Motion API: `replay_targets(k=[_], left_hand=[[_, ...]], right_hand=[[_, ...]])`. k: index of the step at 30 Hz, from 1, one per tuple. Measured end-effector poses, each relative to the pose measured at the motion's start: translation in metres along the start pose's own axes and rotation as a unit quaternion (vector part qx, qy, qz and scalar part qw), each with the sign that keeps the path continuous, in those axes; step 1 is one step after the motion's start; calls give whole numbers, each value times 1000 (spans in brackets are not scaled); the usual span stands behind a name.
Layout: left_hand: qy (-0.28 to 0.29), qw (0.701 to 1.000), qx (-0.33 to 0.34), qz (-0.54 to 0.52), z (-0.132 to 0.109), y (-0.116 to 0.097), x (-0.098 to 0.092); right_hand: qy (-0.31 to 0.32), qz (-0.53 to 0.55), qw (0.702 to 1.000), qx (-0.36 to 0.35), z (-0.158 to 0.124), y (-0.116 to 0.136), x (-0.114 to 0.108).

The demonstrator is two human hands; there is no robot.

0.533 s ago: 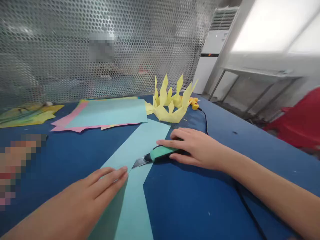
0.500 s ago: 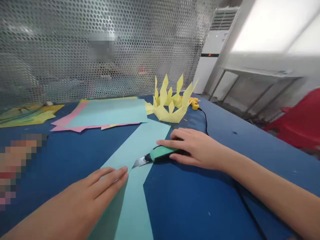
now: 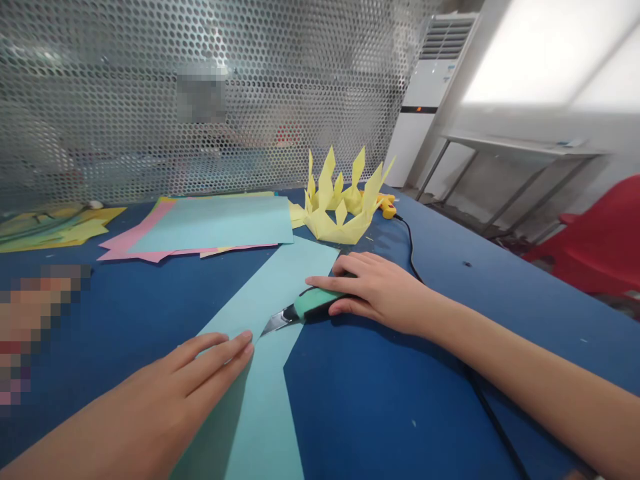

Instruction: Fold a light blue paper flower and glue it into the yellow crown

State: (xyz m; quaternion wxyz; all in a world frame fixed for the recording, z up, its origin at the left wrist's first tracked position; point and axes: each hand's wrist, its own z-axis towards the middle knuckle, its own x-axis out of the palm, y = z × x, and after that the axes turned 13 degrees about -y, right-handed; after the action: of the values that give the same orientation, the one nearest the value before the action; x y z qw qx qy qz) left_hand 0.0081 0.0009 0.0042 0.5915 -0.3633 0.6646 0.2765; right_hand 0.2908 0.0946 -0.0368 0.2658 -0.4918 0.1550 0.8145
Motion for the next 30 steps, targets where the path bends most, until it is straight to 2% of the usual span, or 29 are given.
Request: replay_targets(k=[6,11,17,21,25,30], left_hand=[[74,997,-8,-29,5,3,-5],[62,997,-10,-41,7,0,-10],[83,996,-24,-31,5,-2,-11],[47,998,-12,-32,2,-2,-9],[94,995,-12,-17,2,-2,-13],[93,995,-19,-9,6,-3,-17]], right_hand=[[3,0,1000,5,1,0,-1],[11,-1,1000,8,3,2,-4],[21,-5,1000,10,6,5,-8],[15,-9,1000,12,5,4,-7],[13,-9,1000,12,4,2,-7],[8,-11,1000,3,3,2,-7]])
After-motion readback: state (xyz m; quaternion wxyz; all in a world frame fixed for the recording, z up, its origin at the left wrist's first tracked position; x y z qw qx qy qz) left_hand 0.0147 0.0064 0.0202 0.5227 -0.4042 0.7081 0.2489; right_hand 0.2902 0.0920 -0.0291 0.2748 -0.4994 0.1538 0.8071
